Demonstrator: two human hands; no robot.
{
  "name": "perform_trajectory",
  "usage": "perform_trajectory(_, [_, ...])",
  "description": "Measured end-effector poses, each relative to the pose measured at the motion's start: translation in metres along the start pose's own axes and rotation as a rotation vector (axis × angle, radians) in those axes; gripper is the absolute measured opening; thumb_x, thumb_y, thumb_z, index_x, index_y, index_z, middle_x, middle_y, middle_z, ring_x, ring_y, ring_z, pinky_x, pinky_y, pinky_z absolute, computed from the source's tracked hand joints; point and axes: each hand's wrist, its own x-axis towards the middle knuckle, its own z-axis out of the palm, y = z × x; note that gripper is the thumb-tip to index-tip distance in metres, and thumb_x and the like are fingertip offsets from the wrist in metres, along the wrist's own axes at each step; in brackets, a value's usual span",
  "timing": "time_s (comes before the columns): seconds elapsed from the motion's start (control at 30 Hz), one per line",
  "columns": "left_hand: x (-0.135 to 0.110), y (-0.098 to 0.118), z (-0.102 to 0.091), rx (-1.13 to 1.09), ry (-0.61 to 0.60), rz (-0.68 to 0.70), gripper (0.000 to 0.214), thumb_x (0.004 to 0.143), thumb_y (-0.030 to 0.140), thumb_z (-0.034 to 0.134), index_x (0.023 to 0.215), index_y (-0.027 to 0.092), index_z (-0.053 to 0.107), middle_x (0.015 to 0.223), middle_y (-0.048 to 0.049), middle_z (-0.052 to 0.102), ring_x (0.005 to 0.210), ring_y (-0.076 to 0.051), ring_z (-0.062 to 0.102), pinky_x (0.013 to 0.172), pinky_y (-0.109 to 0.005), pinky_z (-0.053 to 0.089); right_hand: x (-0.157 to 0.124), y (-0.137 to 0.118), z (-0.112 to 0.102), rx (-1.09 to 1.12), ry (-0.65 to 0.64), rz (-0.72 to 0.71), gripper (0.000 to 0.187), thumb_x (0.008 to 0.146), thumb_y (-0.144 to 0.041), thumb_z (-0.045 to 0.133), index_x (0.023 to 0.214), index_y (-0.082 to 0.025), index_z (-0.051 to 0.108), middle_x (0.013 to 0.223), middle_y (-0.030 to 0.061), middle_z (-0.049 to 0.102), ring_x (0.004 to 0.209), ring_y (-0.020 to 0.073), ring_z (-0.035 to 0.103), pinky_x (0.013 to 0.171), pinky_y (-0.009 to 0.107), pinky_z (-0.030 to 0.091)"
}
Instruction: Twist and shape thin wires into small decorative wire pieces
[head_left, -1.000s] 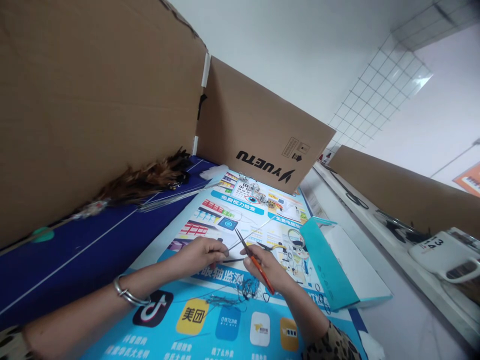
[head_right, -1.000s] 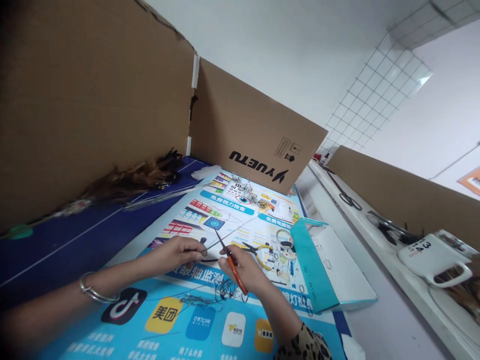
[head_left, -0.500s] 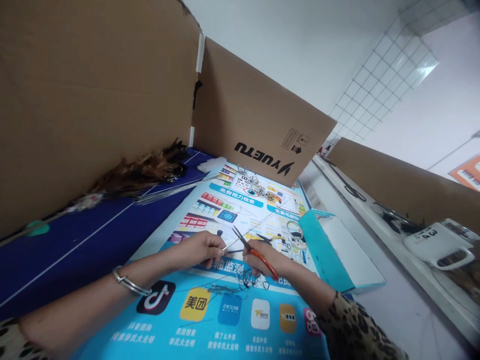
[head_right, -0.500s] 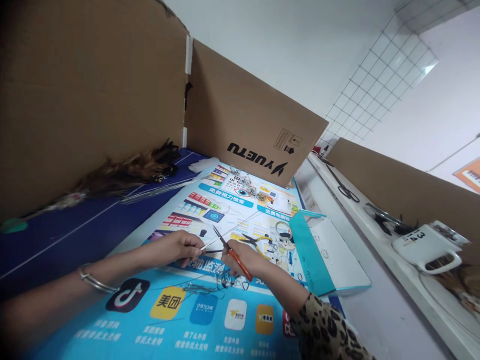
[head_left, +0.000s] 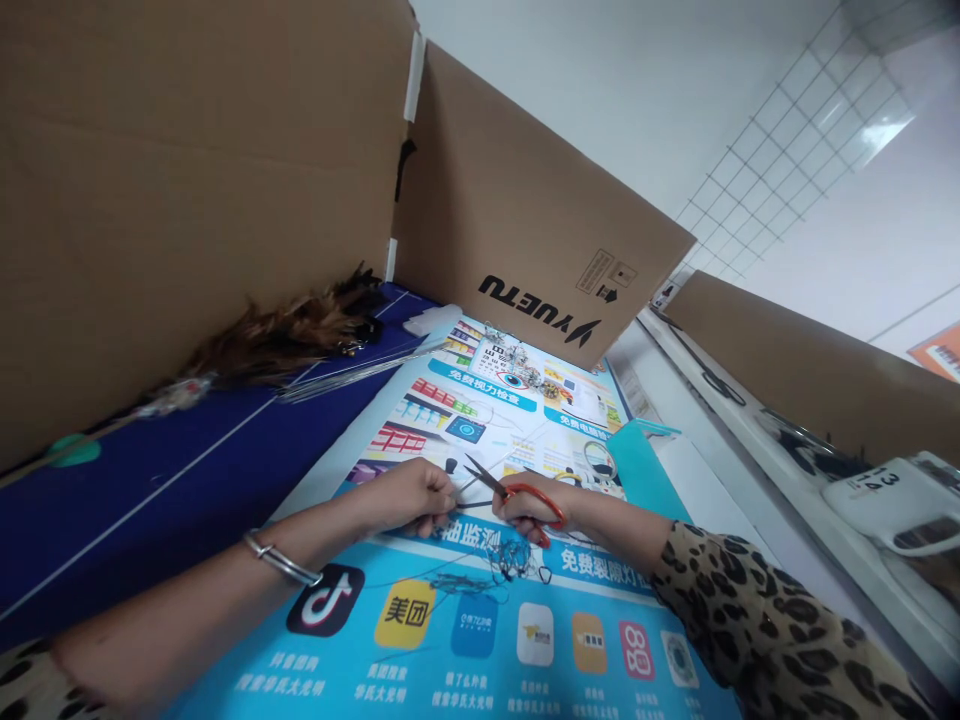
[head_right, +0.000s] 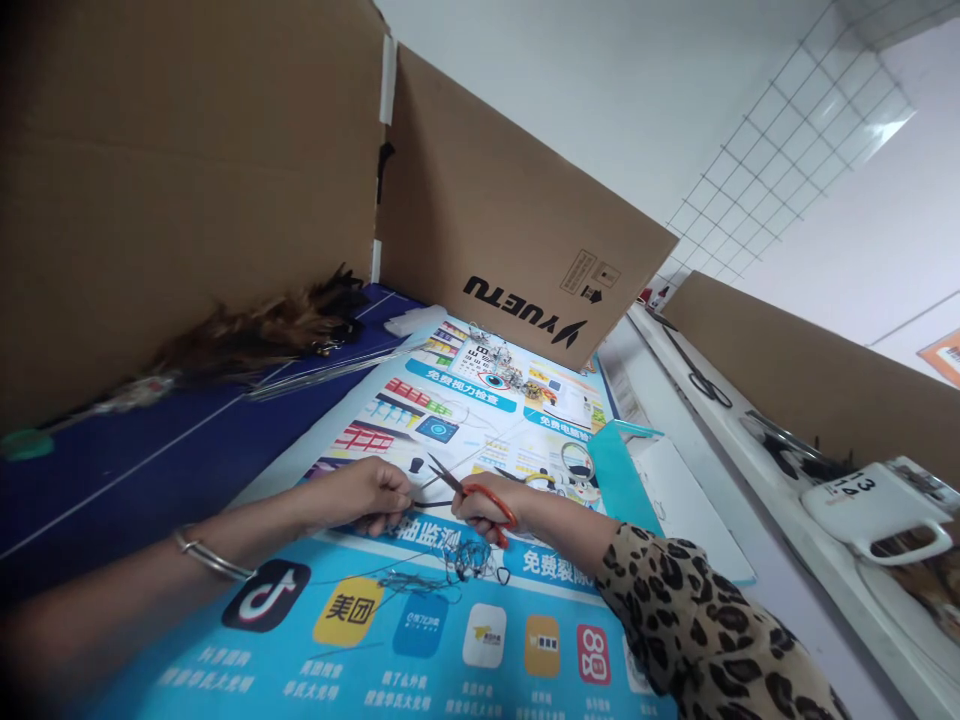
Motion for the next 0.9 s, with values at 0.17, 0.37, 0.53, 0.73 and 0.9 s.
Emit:
perform_trajectory(0.17, [0.003,-0.001,-0.002,0.028,0.003,-0.065,0.022,0.071,0.031,0.053,0.059,0.013,0.056,0.045,0.0005,0.054,0.039,-0.009,0.047,0.039,-0.019,0.031,0.005,-0.014,-0.005,0.000,-0.119,0.104,0.012,0.067,-0.020,0.051,0.064,-0.018,0.039,0.042,-0.0084,0.038,0.030,0.0064,0.037,0.030,0.017,0.037])
perform_trajectory(0.37, [0.008,-0.010,-0.004,0.098,0.005,-0.089,0.022,0.072,0.031,0.051,0.058,0.014,0.056,0.044,-0.0005,0.056,0.036,-0.010,0.047,0.037,-0.020,0.033,-0.002,-0.029,-0.001,0.042,-0.127,0.098,0.016,0.068,-0.020,0.052,0.061,-0.018,0.037,0.042,-0.0091,0.036,0.031,0.0039,0.033,0.030,0.015,0.033])
perform_trajectory(0.53, [0.007,-0.009,-0.005,0.033,-0.017,-0.099,0.022,0.071,0.030,0.052,0.057,0.014,0.055,0.043,0.0002,0.055,0.036,-0.010,0.047,0.038,-0.020,0.034,-0.007,-0.033,0.001,0.038,-0.095,0.087,0.017,0.070,-0.022,0.052,0.061,-0.017,0.038,0.044,-0.0084,0.037,0.033,0.0035,0.034,0.031,0.014,0.032])
perform_trajectory(0.73, [0.006,-0.004,-0.006,-0.020,-0.010,-0.119,0.021,0.070,0.030,0.054,0.056,0.014,0.055,0.042,0.0004,0.054,0.036,-0.009,0.047,0.038,-0.019,0.033,0.004,-0.017,0.000,0.010,-0.009,0.086,0.017,0.070,-0.022,0.052,0.061,-0.018,0.038,0.041,-0.0095,0.034,0.031,0.0031,0.031,0.029,0.013,0.028])
perform_trajectory(0.9, [0.007,-0.006,-0.006,-0.020,-0.011,-0.132,0.020,0.069,0.030,0.054,0.057,0.014,0.056,0.042,0.0006,0.054,0.036,-0.010,0.047,0.038,-0.020,0.034,0.007,-0.012,-0.001,-0.001,0.012,0.076,0.019,0.070,-0.025,0.054,0.061,-0.018,0.039,0.041,-0.0091,0.034,0.031,0.0035,0.032,0.029,0.013,0.028])
